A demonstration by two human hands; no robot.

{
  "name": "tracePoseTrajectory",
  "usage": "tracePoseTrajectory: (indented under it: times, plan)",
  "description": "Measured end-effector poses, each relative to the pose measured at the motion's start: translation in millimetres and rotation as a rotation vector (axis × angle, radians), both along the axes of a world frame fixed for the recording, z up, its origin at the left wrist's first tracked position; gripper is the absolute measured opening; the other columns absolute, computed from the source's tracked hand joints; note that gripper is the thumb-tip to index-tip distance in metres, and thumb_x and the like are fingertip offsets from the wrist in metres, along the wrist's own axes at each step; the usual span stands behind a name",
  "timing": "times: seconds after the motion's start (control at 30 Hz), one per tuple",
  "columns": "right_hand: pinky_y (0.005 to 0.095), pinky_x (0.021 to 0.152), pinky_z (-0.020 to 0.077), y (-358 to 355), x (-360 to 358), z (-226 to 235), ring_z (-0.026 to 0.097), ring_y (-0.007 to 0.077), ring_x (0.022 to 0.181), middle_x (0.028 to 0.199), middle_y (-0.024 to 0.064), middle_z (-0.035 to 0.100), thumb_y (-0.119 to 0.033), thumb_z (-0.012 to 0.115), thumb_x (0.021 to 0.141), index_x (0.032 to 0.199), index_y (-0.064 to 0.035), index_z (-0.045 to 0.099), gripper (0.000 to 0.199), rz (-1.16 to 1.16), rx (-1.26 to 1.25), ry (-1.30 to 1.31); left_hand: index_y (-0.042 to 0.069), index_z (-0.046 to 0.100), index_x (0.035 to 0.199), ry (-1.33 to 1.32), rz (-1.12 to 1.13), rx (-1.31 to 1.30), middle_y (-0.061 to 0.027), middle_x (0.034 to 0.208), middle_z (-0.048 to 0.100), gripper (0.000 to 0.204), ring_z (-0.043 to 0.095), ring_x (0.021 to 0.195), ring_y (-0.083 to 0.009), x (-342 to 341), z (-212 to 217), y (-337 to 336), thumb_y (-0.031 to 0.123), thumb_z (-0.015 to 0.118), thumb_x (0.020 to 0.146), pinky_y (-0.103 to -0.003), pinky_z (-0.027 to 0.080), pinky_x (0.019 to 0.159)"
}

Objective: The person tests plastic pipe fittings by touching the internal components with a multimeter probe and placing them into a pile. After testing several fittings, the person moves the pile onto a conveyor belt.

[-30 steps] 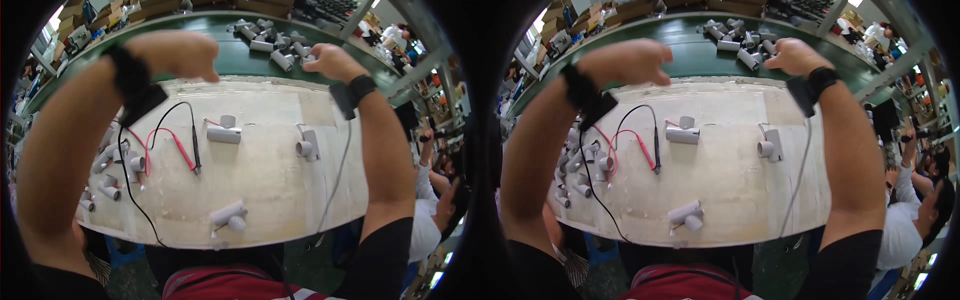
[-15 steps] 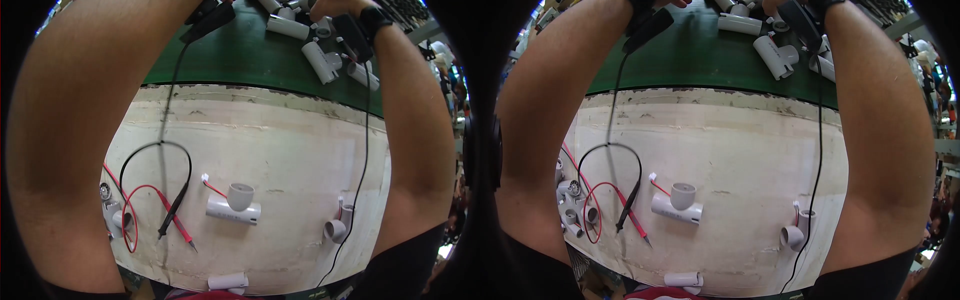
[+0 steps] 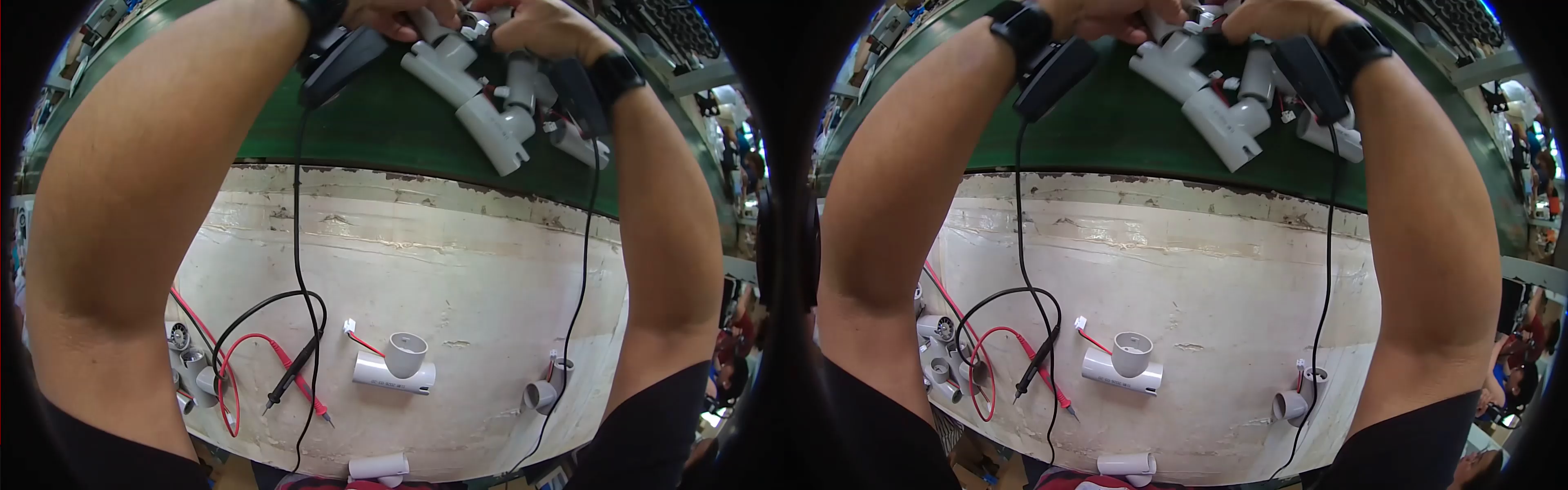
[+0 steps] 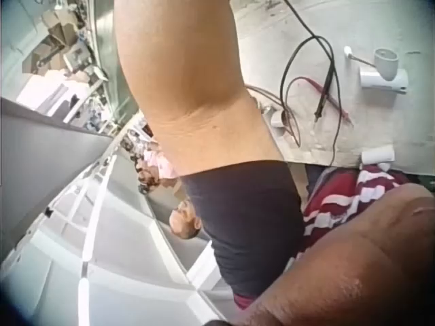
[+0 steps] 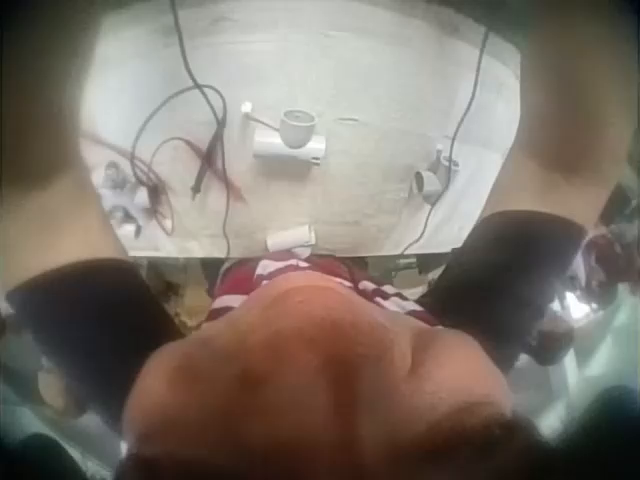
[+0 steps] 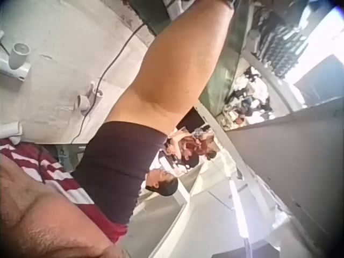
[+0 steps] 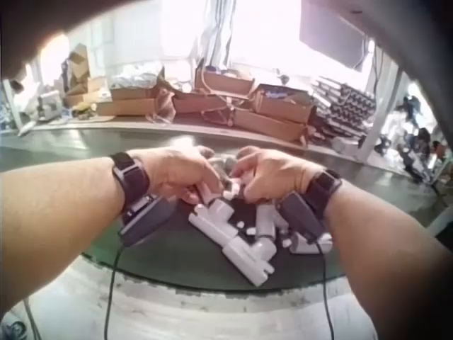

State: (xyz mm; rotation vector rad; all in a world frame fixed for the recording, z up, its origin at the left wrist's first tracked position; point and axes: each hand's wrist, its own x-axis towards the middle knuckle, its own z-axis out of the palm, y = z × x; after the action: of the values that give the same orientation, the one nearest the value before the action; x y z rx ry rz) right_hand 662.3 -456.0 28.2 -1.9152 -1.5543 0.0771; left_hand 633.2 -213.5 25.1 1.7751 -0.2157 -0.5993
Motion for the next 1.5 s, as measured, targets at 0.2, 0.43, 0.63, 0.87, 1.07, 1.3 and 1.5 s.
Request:
tracePoseTrajectory:
  times: [0.2,0.43,0.63,0.87,1.07,1.3,1.5]
  plan:
    - [0.035,0.096,0.049,7,-101,35,0.063,0.0227,0.105,0.114,0.0156,0.068,-0.014,0.076,0.075,0.124,-0.0033,0.064,0.052,-0.665,-0.347,0.609,-0.003,0.049,0.14,0.16,-0.321,-0.086,-0.0084,0.102,0.069,0.066,0.066,0.08,-0.0181,-64,22,46,0.006,0.076,0.08,-0.032,0.056,0.073]
    - [0.0352,0.098,0.0478,22,-221,42,0.06,0.028,0.115,0.131,0.0163,0.057,-0.005,0.077,0.073,0.107,-0.0025,0.067,0.036,-0.223,-0.292,0.527,0.003,0.043,0.15,0.13,-0.479,-0.002,-0.0045,0.105,0.066,0.088,0.062,0.079,-0.0094,-139,24,62,-0.001,0.083,0.072,-0.026,0.054,0.068]
    - [0.0305,0.084,0.054,15,-212,78,0.066,0.0239,0.103,0.112,0.009,0.067,-0.014,0.087,0.075,0.118,-0.004,0.068,0.047,-0.228,-0.415,0.523,0.01,0.039,0.156,-0.173,-0.616,0.302,-0.0083,0.115,0.063,0.098,0.061,0.075,-0.0094,-186,75,70,0.003,0.088,0.072,-0.024,0.052,0.066]
    - [0.0398,0.096,0.0526,36,-59,24,0.065,0.0339,0.118,0.134,0.0252,0.063,-0.045,0.079,0.079,0.125,0.0019,0.067,0.067,-1.195,-0.406,0.088,0.008,0.046,0.151,-0.091,-0.379,0.091,-0.0116,0.115,0.063,0.07,0.061,0.077,-0.0112,-139,48,44,0.031,0.076,0.092,-0.026,0.052,0.067]
    - [0.039,0.101,0.0519,69,-64,24,0.065,0.0368,0.12,0.131,0.0267,0.066,-0.05,0.08,0.079,0.142,0.0027,0.054,0.087,-1.0,-0.6,0.297,0.003,0.054,0.144,-0.22,-0.155,0.702,-0.0057,0.101,0.064,0.063,0.058,0.078,-0.0114,-87,11,24,0.035,0.072,0.093,-0.029,0.05,0.064]
    - [0.0187,0.054,0.0435,45,-111,15,0.055,0.0014,0.069,0.095,-0.004,0.066,-0.032,0.073,0.09,0.121,-0.0075,0.068,0.039,-0.755,-0.375,0.748,-0.001,0.052,0.144,0.046,-0.361,0.243,-0.0077,0.092,0.069,0.071,0.064,0.076,-0.0152,-106,2,50,0.031,0.077,0.086,-0.03,0.051,0.064]
    - [0.0173,0.05,0.0417,11,-184,20,0.055,0.0007,0.067,0.089,-0.0063,0.063,-0.033,0.075,0.089,0.124,-0.0084,0.066,0.044,-0.799,-0.273,1.017,0.002,0.048,0.149,-0.029,-0.42,0.167,-0.0073,0.093,0.071,0.079,0.065,0.078,-0.0162,-151,14,56,0.025,0.08,0.08,-0.031,0.052,0.066]
